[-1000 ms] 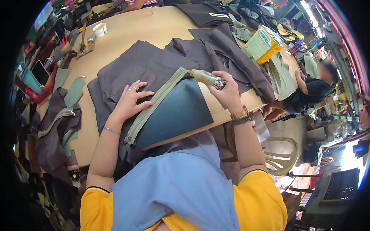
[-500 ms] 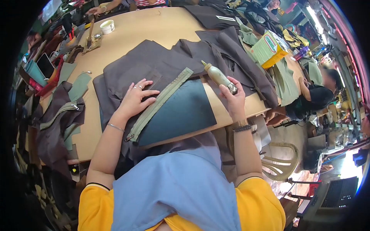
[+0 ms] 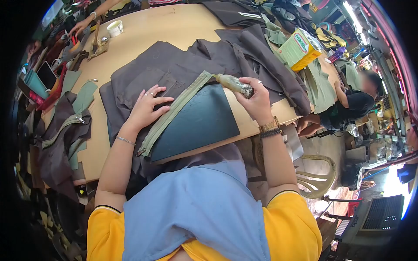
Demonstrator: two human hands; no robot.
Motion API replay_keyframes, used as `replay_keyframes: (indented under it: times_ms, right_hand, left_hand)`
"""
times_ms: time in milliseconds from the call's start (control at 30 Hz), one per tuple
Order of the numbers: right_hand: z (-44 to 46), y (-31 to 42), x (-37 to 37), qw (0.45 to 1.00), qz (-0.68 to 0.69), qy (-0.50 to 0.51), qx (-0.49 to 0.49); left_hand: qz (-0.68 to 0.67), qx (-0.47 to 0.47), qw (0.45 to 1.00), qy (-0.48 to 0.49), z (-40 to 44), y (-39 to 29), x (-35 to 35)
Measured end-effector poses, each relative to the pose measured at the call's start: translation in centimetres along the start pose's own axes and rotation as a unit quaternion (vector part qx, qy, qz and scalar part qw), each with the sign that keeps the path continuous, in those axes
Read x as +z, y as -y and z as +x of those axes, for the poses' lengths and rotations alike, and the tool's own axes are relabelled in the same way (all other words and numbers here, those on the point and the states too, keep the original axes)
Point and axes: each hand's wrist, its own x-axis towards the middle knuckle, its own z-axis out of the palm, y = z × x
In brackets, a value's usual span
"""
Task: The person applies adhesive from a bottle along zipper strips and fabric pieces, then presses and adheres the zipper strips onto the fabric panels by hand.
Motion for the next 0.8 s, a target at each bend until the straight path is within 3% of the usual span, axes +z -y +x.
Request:
replay_keyframes:
  times_ms: [800]
  right_hand:
    - [0.33,0.46,0.50,0.998,-0.008,0.051,-0.022]
  left_hand:
    - [-0.007,-0.001,1.000,-0.007,0.04,0.02,0.03]
